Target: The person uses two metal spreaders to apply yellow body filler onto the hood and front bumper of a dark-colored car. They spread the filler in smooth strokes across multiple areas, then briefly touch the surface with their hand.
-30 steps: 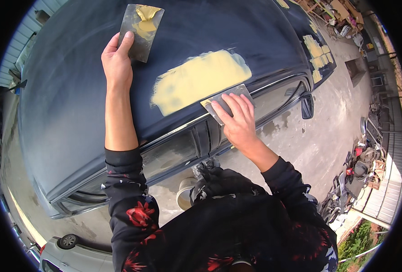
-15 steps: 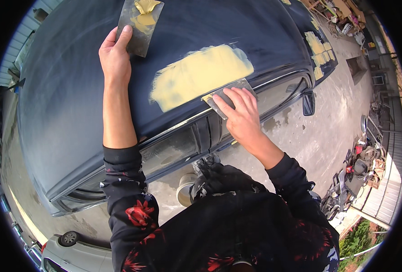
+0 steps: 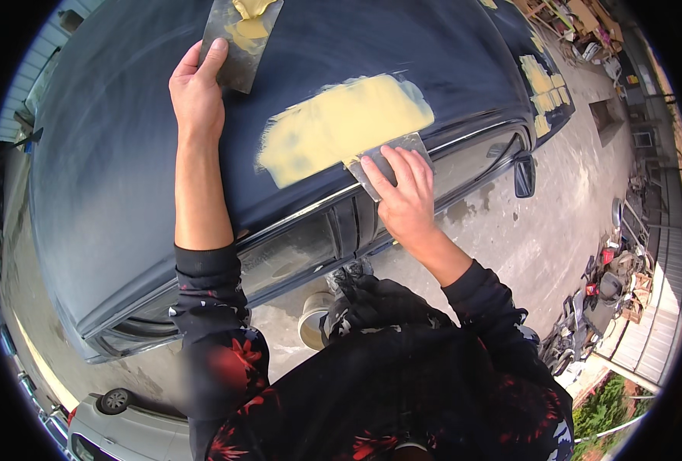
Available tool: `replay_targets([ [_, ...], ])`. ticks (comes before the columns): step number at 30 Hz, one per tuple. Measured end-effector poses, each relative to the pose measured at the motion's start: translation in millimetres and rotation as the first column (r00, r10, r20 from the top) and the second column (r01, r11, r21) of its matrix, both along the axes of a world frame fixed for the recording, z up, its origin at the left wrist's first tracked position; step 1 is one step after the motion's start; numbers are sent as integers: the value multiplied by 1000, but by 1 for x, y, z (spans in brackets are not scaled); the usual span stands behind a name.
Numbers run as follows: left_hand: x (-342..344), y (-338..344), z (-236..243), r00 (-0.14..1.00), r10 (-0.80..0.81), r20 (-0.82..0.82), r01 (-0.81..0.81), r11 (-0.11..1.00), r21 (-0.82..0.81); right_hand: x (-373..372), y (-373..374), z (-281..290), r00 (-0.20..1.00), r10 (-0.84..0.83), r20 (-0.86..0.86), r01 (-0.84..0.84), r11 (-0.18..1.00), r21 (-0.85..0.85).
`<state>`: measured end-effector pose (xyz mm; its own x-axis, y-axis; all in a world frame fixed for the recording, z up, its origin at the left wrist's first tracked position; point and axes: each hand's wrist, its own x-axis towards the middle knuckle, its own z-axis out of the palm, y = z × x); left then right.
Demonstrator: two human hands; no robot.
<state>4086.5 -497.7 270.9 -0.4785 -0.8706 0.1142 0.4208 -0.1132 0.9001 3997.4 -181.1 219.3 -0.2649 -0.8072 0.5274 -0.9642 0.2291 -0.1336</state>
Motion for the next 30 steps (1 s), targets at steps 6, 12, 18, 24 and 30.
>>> replay_targets([
  [6,-1,-1,1,1000,-14,2,14,1000,6,4,7,-3,999,16,33,-18,999,47],
  [12,-1,1,2,1000,3,11,-3,1000,7,0,12,22,997,46,62,-50,997,57],
  [18,0,-1,0,1000,-18,-12,18,1000,1,-4,4,29,996,35,86,-46,991,128],
  [24,0,-1,0,999,-31,-13,31,1000,4,2,3,36,997,29,73,-37,994,100],
  [30,0,0,0,1000,-13,7,13,1000,12,24,-12,12,994,111,18,-110,993,-33],
])
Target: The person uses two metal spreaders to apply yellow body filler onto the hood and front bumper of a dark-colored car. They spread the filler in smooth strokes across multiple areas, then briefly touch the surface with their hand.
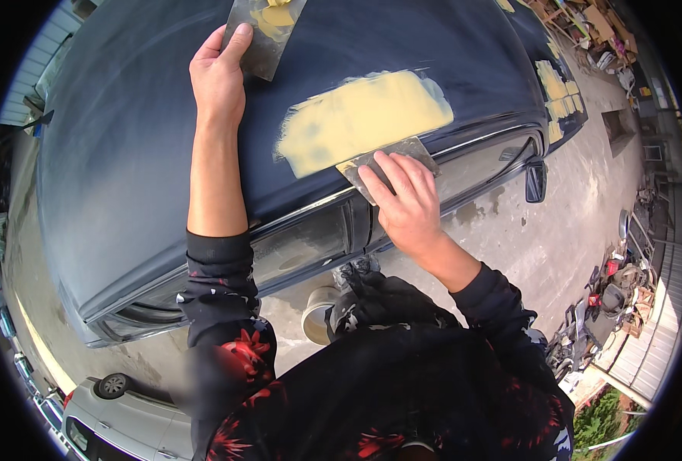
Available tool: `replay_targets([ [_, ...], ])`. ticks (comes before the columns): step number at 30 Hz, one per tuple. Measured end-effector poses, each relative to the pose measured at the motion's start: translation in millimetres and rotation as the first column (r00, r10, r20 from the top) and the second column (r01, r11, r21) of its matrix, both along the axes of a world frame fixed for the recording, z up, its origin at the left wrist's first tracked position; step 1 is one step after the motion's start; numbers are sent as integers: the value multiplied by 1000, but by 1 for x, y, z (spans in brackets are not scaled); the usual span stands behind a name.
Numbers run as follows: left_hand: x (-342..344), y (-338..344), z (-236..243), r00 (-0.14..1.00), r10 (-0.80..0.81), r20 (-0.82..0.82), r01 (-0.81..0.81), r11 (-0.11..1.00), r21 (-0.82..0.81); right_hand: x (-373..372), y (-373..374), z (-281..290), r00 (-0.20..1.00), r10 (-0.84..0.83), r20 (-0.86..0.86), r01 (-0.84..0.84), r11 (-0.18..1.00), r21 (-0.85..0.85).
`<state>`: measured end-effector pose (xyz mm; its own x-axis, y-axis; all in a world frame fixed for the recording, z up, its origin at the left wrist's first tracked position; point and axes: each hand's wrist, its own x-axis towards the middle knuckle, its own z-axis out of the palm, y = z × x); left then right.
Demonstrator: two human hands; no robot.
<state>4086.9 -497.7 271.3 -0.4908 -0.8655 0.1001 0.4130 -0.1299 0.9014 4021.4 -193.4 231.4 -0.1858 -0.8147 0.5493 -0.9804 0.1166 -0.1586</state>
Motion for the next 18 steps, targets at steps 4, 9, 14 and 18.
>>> replay_targets([
  [4,0,0,0,1000,-5,-11,5,1000,-12,8,2,-9,1000,18,0,-18,1000,23],
  [9,-1,1,2,1000,12,6,-12,1000,-1,6,12,5,999,35,27,-38,994,104],
  [14,0,1,1,1000,0,-13,0,1000,-13,5,2,9,1000,-8,23,6,995,98],
  [18,0,1,1,1000,6,-10,-6,999,-34,7,-1,9,1000,2,25,-5,993,117],
])
